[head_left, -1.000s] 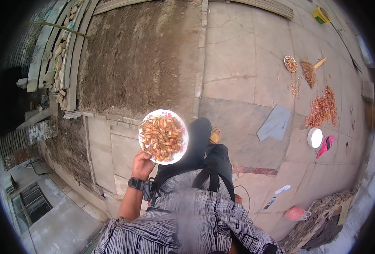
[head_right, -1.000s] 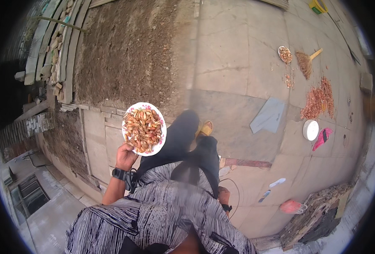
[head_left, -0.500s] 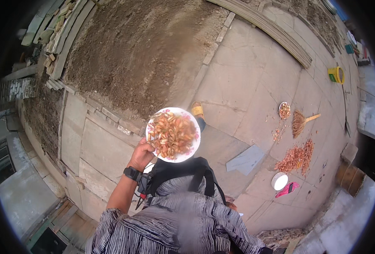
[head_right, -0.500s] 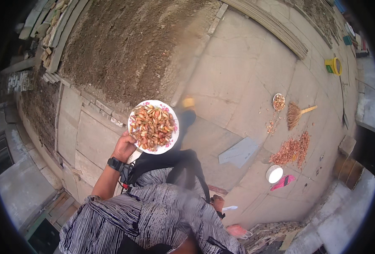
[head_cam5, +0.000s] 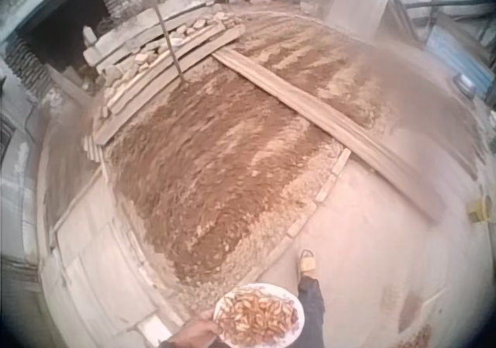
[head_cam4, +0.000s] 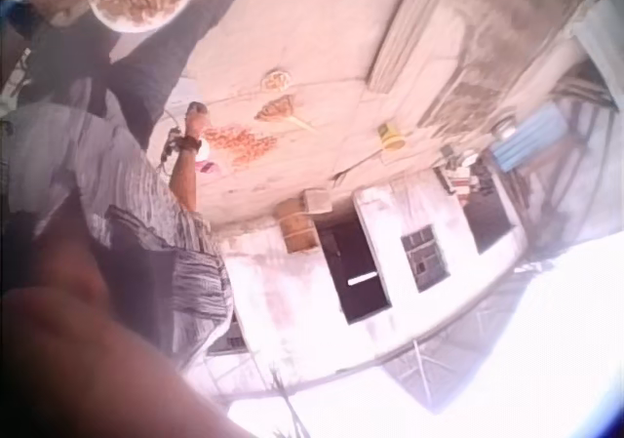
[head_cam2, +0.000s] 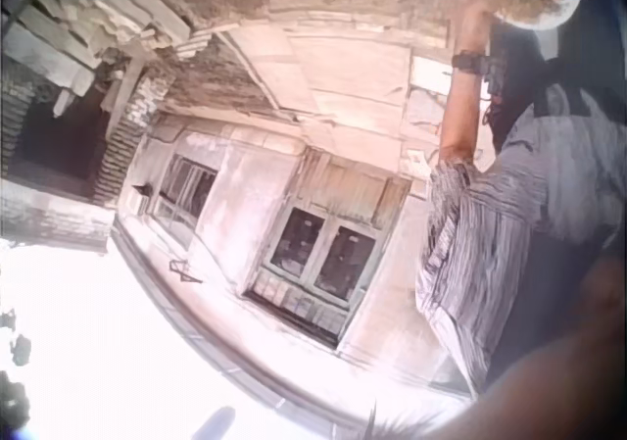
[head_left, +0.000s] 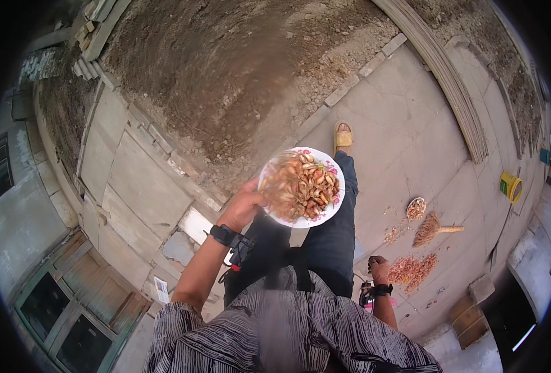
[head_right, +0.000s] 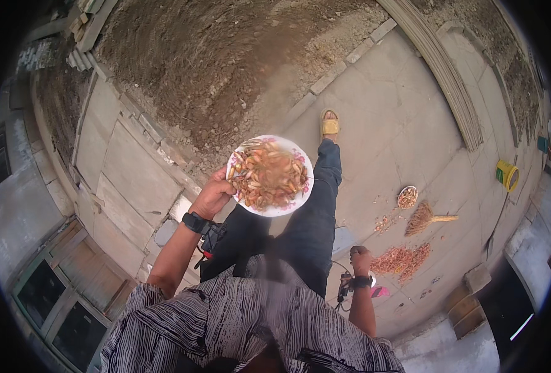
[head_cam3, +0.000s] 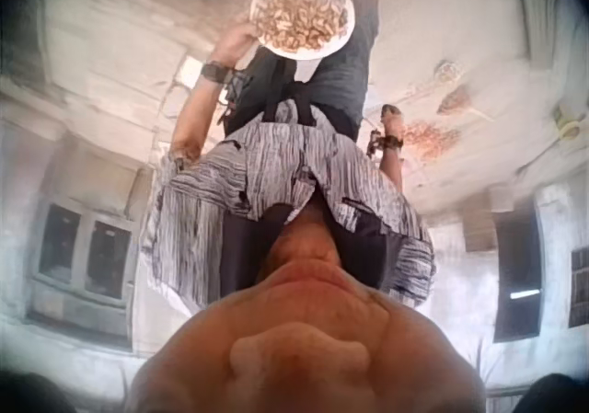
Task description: The person holds a plate of seeds and walks along a prepared garden bed, dropping seeds into the soil by hand. They move methodically along the length of the bed, scattering seeds in a line.
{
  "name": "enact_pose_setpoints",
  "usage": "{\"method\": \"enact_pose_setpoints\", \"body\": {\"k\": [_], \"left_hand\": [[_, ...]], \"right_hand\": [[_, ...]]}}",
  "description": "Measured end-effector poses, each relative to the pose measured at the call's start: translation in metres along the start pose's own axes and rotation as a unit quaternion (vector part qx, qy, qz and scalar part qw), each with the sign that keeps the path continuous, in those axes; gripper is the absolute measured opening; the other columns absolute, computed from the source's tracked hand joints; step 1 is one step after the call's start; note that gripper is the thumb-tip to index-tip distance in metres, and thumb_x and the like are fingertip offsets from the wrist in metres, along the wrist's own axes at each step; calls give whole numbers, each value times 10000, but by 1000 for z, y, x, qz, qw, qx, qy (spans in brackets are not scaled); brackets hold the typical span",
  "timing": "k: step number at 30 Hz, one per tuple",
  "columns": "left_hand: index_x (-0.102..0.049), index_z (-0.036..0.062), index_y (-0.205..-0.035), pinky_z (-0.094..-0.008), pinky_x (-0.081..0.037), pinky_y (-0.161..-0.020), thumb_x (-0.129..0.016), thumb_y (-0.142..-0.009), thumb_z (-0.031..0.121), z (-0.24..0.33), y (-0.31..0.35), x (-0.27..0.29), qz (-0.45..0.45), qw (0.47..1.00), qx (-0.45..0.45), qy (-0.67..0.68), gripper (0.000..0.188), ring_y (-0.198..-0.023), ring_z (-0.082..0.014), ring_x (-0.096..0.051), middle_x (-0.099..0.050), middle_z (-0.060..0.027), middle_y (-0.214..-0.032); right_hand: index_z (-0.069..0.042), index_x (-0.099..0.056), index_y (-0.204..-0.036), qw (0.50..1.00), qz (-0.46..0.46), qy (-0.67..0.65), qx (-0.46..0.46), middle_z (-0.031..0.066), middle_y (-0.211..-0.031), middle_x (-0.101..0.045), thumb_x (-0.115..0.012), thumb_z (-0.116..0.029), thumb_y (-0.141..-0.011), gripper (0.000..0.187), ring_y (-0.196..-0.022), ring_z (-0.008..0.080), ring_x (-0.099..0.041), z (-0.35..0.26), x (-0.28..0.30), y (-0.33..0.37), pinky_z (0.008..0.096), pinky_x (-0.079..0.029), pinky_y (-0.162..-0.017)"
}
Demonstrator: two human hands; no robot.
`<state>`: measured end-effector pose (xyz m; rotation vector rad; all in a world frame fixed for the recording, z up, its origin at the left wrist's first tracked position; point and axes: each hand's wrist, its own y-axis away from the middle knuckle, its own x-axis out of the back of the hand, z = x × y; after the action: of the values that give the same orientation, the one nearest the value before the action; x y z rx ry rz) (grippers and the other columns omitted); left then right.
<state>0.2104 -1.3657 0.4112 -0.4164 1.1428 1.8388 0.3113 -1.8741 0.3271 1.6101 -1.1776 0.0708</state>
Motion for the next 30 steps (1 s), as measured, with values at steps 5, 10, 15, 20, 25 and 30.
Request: {"method": "enact_pose_setpoints", "body": {"k": [5, 10, 15, 20, 25, 30], "left_hand": [[-491, -28, -1246, -290, -482, -805, -447, -631, -111, -29, -47, -20, 85, 990, -29, 106, 621, -1004, -186, -592, -603, -99, -1138], [-517, -22, -1197, -303, -488, -733, -473, -649, -118, -68, -100, -13, 154, 968, -73, 185, 559, -951, -198, -605, -615, -96, -1090], [-511, -16, -1210, -324, -490, -771, -472, -641, -132, -121, -160, 14, 195, 925, -104, 310, 582, -960, -210, -604, -603, -98, -1115], [-491, -17, -1249, -258, -482, -746, -456, -697, -105, -167, -162, 58, 232, 912, -78, 329, 560, -966, -153, -598, -591, -71, -1150], [-490, -29, -1244, -276, -484, -783, -497, -683, -57, -211, -219, 60, 263, 888, -97, 364, 561, -992, -163, -592, -593, -77, -1130], [-546, -66, -1147, -291, -474, -835, -495, -633, -111, -225, -179, 74, 285, 871, -17, 399, 519, -998, -205, -606, -619, -109, -1090]], "right_hand": [[7, -683, -762, 991, -19, 133, 6, 69, -541, -584, -641, -121, -768, 135, -456, 115, -543, -113, 46, -123, 282, -440, -421], [-6, -683, -778, 944, -58, 263, 190, 120, -646, -650, -681, -138, -768, 133, -573, 161, -595, -224, 39, -254, 317, -470, -561], [2, -657, -786, 895, -101, 286, 326, -25, -631, -574, -575, -9, -811, 87, -559, 47, -474, -344, -66, -346, 228, -391, -508], [-13, -693, -841, 855, -135, 347, 360, 147, -711, -663, -609, -74, -792, 116, -642, 164, -629, -419, -223, -374, 291, -487, -620], [-33, -692, -866, 806, -172, 344, 450, 145, -740, -670, -612, -99, -778, 136, -684, 184, -648, -512, -367, -437, 308, -496, -658], [-64, -697, -902, 691, -94, 414, 585, 152, -761, -669, -621, -129, -772, 164, -713, 277, -653, -528, -468, -410, 331, -502, -680]]}}
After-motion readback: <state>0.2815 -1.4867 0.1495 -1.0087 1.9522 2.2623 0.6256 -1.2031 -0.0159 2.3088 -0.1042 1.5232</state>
